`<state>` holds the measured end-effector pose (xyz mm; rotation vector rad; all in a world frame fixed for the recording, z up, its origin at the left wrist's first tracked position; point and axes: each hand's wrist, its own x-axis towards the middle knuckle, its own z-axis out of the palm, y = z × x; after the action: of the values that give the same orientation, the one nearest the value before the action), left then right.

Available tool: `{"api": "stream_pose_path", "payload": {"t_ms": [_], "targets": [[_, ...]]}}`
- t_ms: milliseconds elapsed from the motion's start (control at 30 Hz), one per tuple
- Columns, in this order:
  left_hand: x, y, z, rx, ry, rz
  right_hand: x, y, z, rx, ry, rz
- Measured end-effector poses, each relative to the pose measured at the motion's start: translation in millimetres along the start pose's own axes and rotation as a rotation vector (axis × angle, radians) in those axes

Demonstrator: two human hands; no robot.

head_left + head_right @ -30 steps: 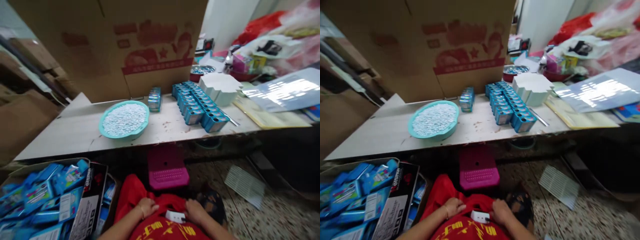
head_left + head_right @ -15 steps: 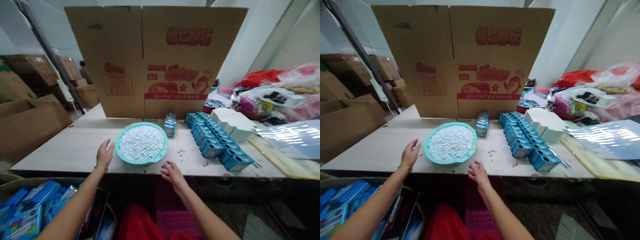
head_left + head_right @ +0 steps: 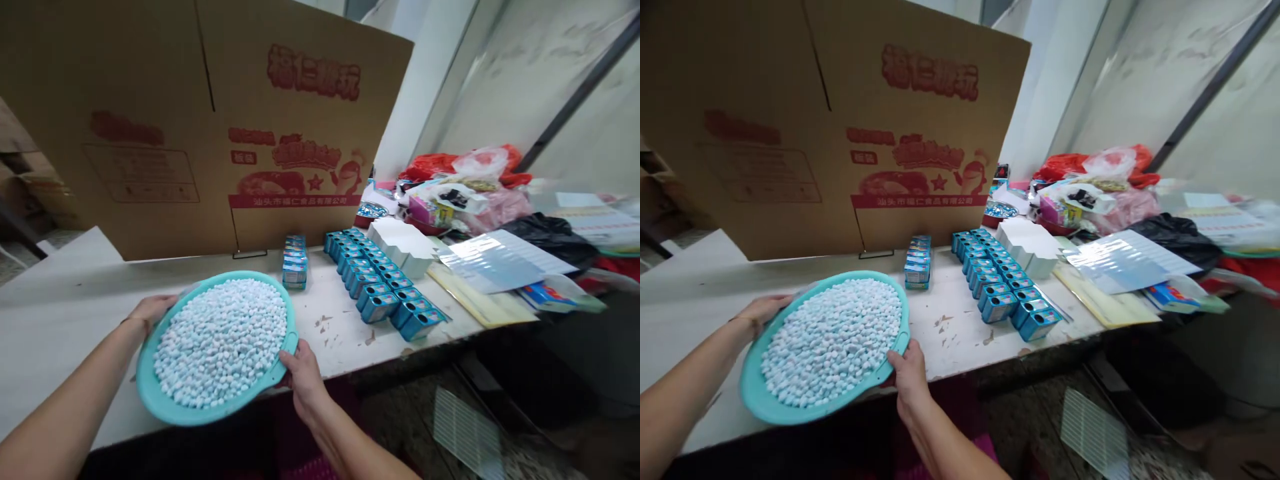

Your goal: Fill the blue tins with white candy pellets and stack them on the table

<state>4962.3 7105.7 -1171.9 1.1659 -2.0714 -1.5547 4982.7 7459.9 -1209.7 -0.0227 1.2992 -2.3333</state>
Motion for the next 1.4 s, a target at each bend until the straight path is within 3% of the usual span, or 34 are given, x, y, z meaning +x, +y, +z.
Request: {"api": "stream_pose_path", "payload": {"t_ms": [100,200,400,533,633,733,833,967,1100,1167,1267,1333,1400], "targets": [[-47.1,-22.7,-8.7,-0.194,-0.098,-0.253,-20.1,-10.1,-28.2,-0.015,-0.008,0.003],[-114.4,-45.1,-1.1,-0.312,-0.175,-0.248,-52.2,-16.5,-67.6,-0.024,0.028,-0.036],[-254.3,-97.0,48.6,-0.452,-0.271,-0.111,-128.4,-21.2,-163.7,-0.327,0.341,-0.093],[-309.5,-157.9,94.5,-0.458,-0.285,-0.137,-162.2,-18.2,-225.7,-0.542,0.430,-0.066],[-318.9,-200.2,129.6,-0.455,-0.295,-0.247,-163.2,-4.5,-264.2,-0.649,0.480,-0.007],[-304.6,-219.9,153.1,-0.413,-0.274,-0.311,-145.0,14.0,-289.5,-0.622,0.469,0.056],[-278.2,-219.3,163.4,-0.344,-0.253,-0.286,-114.5,28.4,-299.1,-0.661,0.443,0.038],[-244.4,-213.8,176.3,-0.245,-0.211,-0.254,-62.7,41.6,-303.5,-0.902,0.405,-0.027],[-229.0,-219.2,193.1,-0.134,-0.200,-0.292,-23.8,48.9,-318.9,-1.021,0.393,0.000],[-232.3,-221.7,191.9,-0.121,-0.208,-0.290,-22.8,42.2,-325.1,-1.051,0.333,0.000],[-249.8,-217.4,171.5,-0.089,-0.236,-0.202,-40.7,15.8,-317.7,-1.171,0.195,0.002],[-264.6,-206.3,151.4,0.049,-0.175,0.056,-50.7,-6.7,-296.3,-1.471,0.121,0.014],[-274.2,-186.2,131.1,0.056,-0.165,0.205,-45.5,-30.1,-260.2,-1.395,-0.130,-0.167]]}}
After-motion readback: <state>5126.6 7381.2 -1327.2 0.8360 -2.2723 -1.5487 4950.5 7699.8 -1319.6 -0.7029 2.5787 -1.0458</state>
